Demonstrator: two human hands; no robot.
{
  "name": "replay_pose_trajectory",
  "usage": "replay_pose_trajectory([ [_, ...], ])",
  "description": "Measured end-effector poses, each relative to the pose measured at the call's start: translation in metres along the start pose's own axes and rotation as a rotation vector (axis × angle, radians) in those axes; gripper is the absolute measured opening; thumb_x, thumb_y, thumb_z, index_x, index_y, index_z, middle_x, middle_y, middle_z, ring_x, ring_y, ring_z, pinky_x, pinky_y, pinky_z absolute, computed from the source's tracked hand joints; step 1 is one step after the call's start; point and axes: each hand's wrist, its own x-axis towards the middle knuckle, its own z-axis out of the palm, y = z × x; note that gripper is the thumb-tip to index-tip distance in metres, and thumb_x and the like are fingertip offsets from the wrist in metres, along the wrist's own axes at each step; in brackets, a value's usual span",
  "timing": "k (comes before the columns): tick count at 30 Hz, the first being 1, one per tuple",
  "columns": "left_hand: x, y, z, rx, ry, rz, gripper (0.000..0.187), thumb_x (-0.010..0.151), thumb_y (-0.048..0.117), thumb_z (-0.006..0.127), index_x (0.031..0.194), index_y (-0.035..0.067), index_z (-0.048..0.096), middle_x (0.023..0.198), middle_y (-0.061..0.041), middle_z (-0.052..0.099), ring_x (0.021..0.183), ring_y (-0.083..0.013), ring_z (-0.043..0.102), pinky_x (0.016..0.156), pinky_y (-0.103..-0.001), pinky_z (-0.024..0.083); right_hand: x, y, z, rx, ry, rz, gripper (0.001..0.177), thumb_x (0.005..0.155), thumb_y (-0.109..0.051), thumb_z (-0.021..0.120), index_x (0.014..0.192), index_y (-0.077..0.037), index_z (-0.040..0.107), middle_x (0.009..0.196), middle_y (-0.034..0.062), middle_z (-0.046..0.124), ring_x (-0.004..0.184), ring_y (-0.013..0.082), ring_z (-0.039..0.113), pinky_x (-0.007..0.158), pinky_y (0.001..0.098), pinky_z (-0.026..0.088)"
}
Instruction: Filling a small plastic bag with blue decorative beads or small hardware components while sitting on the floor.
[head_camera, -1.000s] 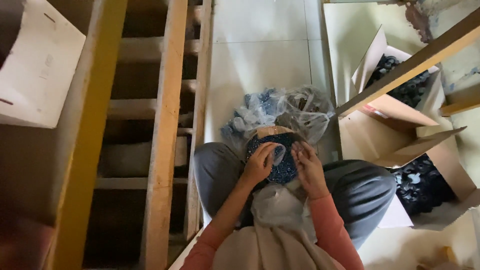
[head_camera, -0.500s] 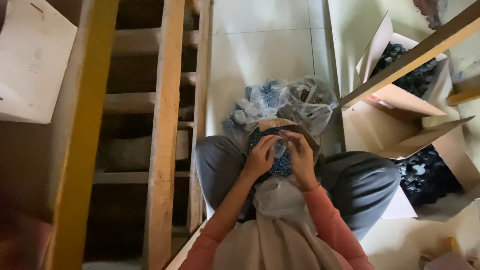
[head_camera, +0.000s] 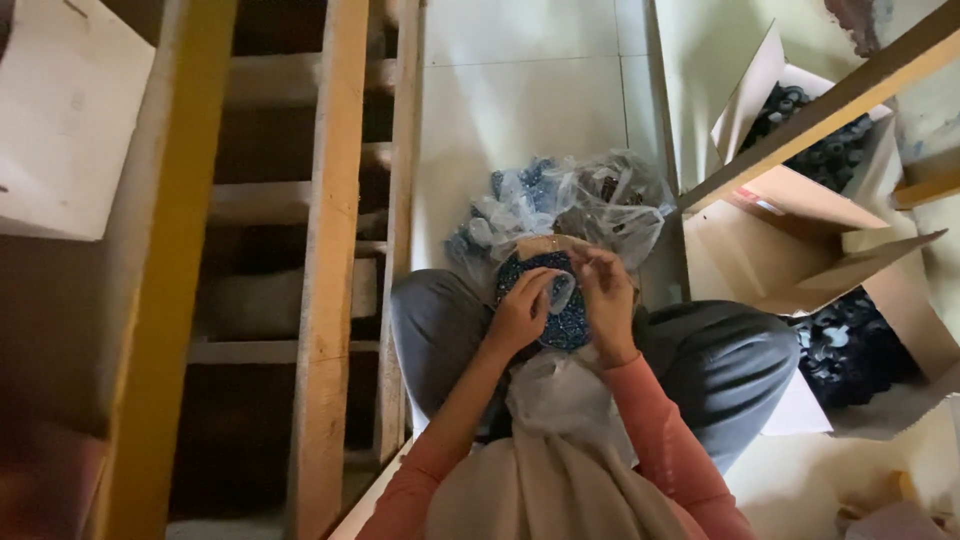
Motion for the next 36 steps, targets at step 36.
replay_pose_trajectory([
  [36, 0.005, -0.021, 0.009, -0.002, 0.019, 0.013, 0.04, 0.101, 0.001, 0.047, 0.137, 0.009, 0.063, 0.128, -0.015, 0.063, 0.08, -0.0367, 0.07, 0.053, -0.039, 0.059, -0.031, 0.1, -0.082, -1.587, -0.6, -0.133, 0.037, 0.091, -0.02, 0.067, 0.127, -0.01, 0.062, 0.109, 0.0123, 0.067, 0.102, 0.0299, 0.068, 0.086, 0.041, 0.06],
])
